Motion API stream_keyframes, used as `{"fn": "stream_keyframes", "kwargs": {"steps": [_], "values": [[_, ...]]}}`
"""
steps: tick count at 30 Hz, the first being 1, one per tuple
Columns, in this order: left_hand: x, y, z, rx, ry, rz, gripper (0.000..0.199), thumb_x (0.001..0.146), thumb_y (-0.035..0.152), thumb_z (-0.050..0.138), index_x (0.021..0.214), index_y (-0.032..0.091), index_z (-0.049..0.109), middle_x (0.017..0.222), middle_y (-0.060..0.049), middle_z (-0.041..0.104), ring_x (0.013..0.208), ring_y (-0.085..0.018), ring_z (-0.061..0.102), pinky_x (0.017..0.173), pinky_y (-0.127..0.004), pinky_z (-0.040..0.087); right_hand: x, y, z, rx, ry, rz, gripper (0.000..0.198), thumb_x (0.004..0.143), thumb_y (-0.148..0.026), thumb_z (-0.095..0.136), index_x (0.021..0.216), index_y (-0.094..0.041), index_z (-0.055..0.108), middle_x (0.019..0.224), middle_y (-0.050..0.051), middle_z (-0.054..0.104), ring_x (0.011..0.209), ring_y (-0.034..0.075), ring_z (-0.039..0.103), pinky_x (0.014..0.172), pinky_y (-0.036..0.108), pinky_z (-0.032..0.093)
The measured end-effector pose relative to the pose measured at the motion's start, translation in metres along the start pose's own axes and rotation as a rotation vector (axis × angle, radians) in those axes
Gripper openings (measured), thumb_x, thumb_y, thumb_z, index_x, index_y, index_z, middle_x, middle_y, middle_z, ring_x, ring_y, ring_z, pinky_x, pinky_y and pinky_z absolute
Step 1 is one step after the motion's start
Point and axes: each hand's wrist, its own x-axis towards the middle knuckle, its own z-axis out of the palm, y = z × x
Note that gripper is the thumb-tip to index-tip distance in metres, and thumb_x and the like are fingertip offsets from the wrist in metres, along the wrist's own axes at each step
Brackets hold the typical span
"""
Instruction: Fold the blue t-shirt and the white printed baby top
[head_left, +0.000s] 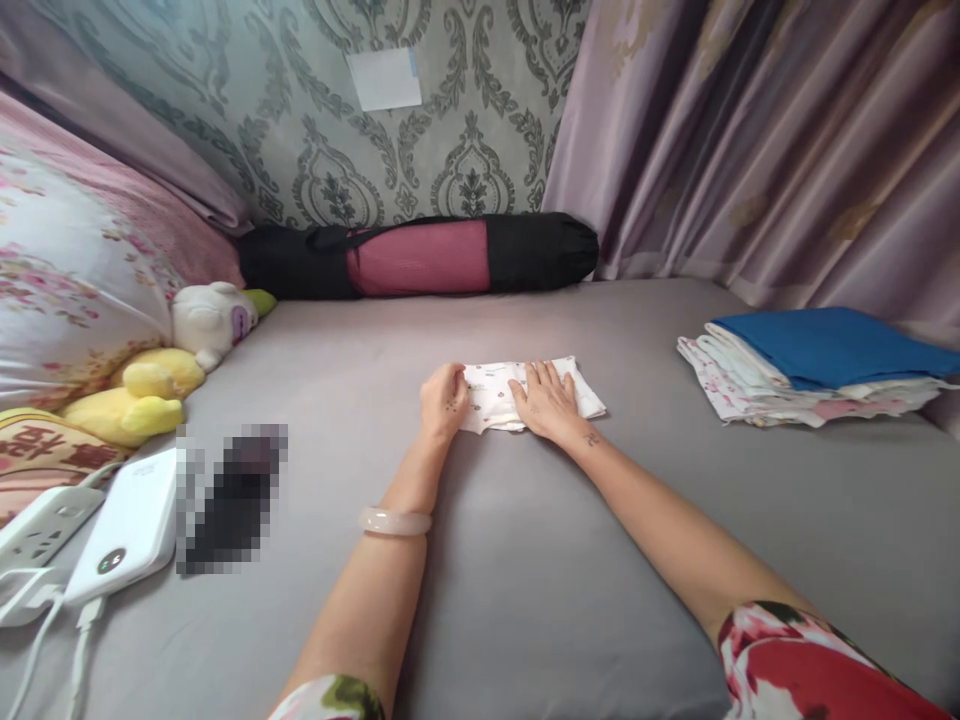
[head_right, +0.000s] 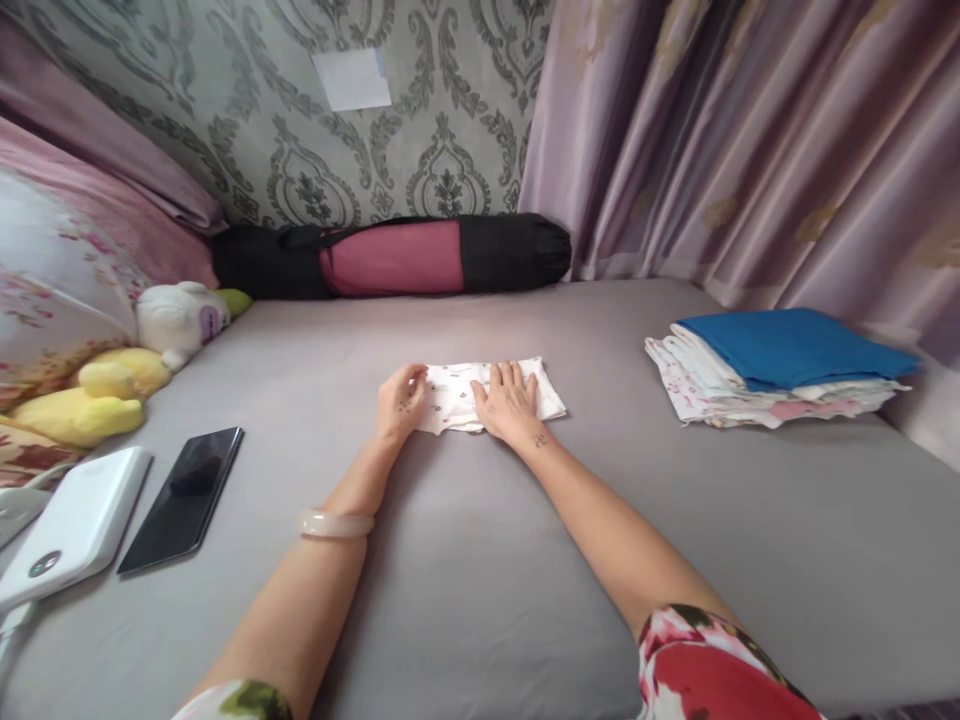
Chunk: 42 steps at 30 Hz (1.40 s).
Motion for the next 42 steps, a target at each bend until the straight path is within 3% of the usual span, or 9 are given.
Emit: {"fn": "stream_keyframes", "kwargs": {"steps": [6,11,16,23,29,32,35,38,42], "values": [[0.000,0.000,-0.002,0.006,-0.002,-0.004,0.019,0.085,0.019,0.048,0.092,0.023,0.064,0.094,-0.007,0.071,0.090,-0.021,0.066,0.084,-0.032,0.048,0.000,0.000,0.007,0.016,0.022,-0.002,0.064,0.101,-0.047,0.019,0.148,-0.008,0.035,0.156,0.016,0.032,0.145,0.029,0.022,0.116,0.051,0.013],[-0.001,-0.003,-0.003,0.025,-0.023,0.015,0.020,0.085,0.020,0.046,0.092,0.022,0.065,0.095,-0.008,0.071,0.091,-0.021,0.066,0.085,-0.032,0.048,-0.003,0.005,-0.003,0.064,-0.017,-0.004,0.064,0.101,-0.046,0.017,0.149,-0.007,0.033,0.157,0.016,0.029,0.146,0.028,0.020,0.117,0.049,0.013],[-0.001,-0.001,-0.006,0.057,-0.031,-0.007,0.022,0.085,0.020,0.045,0.096,0.020,0.065,0.098,-0.008,0.071,0.094,-0.021,0.065,0.086,-0.032,0.048,-0.001,0.022,-0.007,0.009,0.079,0.066,0.064,0.101,-0.045,0.019,0.150,-0.006,0.031,0.159,0.017,0.022,0.148,0.028,0.014,0.118,0.051,0.007],[-0.001,0.002,-0.010,0.158,-0.056,-0.039,0.026,0.086,0.019,0.044,0.100,0.018,0.065,0.101,-0.010,0.070,0.095,-0.022,0.064,0.087,-0.033,0.048,0.002,0.031,0.005,0.011,0.002,0.129,0.065,0.100,-0.047,0.020,0.150,-0.006,0.031,0.159,0.016,0.024,0.148,0.028,0.014,0.117,0.050,0.014],[0.000,0.010,-0.019,0.357,-0.065,-0.267,0.028,0.086,0.026,0.048,0.105,0.017,0.068,0.107,-0.014,0.067,0.105,-0.028,0.060,0.093,-0.039,0.045,0.013,0.041,-0.005,0.207,0.009,0.154,0.059,0.098,-0.039,0.033,0.148,-0.008,0.036,0.157,0.016,0.028,0.145,0.028,0.023,0.116,0.044,0.022],[0.001,0.016,-0.027,0.429,-0.044,-0.406,0.033,0.088,0.033,0.047,0.104,0.017,0.070,0.111,-0.016,0.066,0.111,-0.033,0.057,0.094,-0.044,0.043,0.022,0.057,-0.019,0.400,0.042,0.256,0.048,0.096,-0.030,0.041,0.138,-0.009,0.050,0.144,0.018,0.049,0.132,0.025,0.046,0.108,0.033,0.036],[0.003,0.017,-0.034,0.450,-0.040,-0.490,0.036,0.089,0.037,0.046,0.101,0.017,0.073,0.112,-0.018,0.067,0.112,-0.035,0.056,0.094,-0.046,0.041,0.027,0.075,-0.032,0.674,0.028,0.421,0.032,0.094,-0.026,0.045,0.114,-0.013,0.066,0.115,0.012,0.070,0.104,0.019,0.065,0.083,0.023,0.049],[0.005,0.014,-0.038,0.436,-0.083,-0.542,0.036,0.089,0.038,0.046,0.101,0.019,0.074,0.111,-0.017,0.069,0.112,-0.035,0.057,0.093,-0.044,0.041,0.027,0.088,-0.040,0.821,-0.001,0.535,0.026,0.094,-0.025,0.046,0.098,-0.013,0.068,0.100,0.009,0.073,0.078,0.011,0.067,0.058,0.017,0.046],[0.008,0.006,-0.041,0.377,-0.138,-0.571,0.035,0.088,0.037,0.045,0.100,0.021,0.074,0.107,-0.013,0.072,0.109,-0.032,0.060,0.089,-0.040,0.042,0.025,0.095,-0.044,0.819,-0.049,0.594,0.023,0.094,-0.024,0.050,0.088,-0.012,0.068,0.085,0.008,0.074,0.053,0.007,0.059,0.044,0.016,0.035]]}}
